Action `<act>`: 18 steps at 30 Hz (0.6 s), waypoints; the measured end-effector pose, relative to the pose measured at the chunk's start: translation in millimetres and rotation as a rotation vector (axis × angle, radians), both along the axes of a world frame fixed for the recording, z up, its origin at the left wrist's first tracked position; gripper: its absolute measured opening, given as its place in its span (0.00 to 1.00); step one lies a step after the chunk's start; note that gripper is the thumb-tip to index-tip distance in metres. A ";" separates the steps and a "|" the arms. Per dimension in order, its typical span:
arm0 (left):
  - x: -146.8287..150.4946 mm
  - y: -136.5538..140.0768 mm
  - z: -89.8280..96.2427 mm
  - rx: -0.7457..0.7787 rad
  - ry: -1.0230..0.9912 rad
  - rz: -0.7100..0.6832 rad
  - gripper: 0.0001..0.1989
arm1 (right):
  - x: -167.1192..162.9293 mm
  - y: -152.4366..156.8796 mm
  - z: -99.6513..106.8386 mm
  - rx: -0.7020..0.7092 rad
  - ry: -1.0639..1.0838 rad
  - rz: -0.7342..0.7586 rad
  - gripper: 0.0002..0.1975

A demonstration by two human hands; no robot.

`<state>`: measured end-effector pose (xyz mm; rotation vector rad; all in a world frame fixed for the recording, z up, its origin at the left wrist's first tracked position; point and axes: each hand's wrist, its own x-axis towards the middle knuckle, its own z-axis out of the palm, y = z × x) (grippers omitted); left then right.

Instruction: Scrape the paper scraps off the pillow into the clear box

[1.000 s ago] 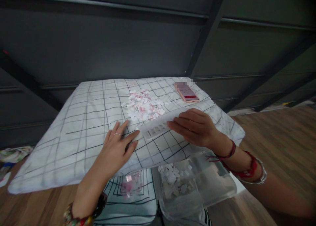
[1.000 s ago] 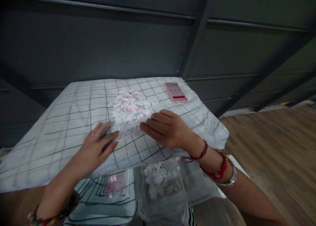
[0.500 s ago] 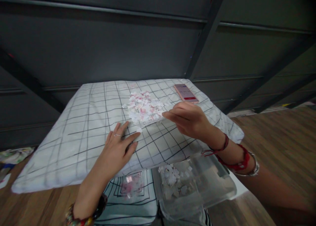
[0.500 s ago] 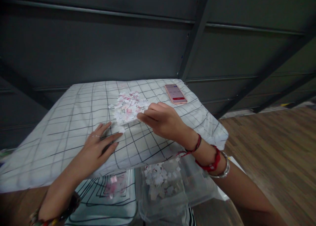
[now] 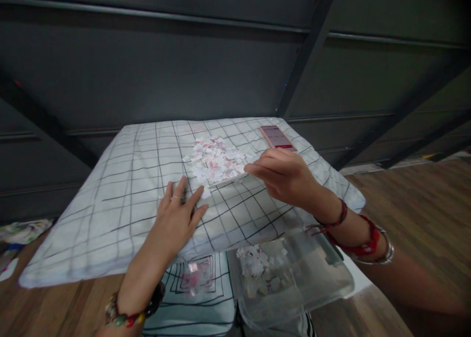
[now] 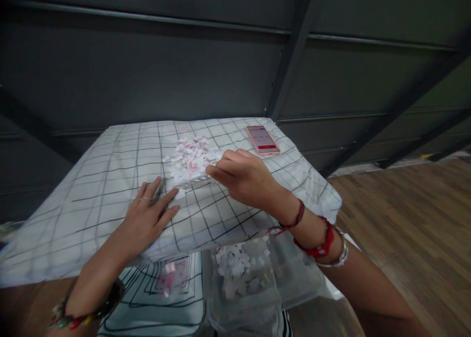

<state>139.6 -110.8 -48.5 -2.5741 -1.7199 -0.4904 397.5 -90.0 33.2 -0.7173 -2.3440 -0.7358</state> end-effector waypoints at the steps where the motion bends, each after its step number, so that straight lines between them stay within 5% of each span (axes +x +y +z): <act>1: 1.0 0.6 0.7 -0.009 0.015 0.013 0.26 | -0.7 0.3 0.5 0.007 0.004 -0.001 0.14; 10: 1.5 -0.2 1.6 -0.030 0.030 0.030 0.28 | 6.5 -6.4 3.7 -0.045 0.048 0.038 0.13; 18: -26.5 -10.9 4.4 0.069 -0.069 -0.022 0.42 | -0.3 -25.6 -1.7 -0.004 0.074 -0.022 0.12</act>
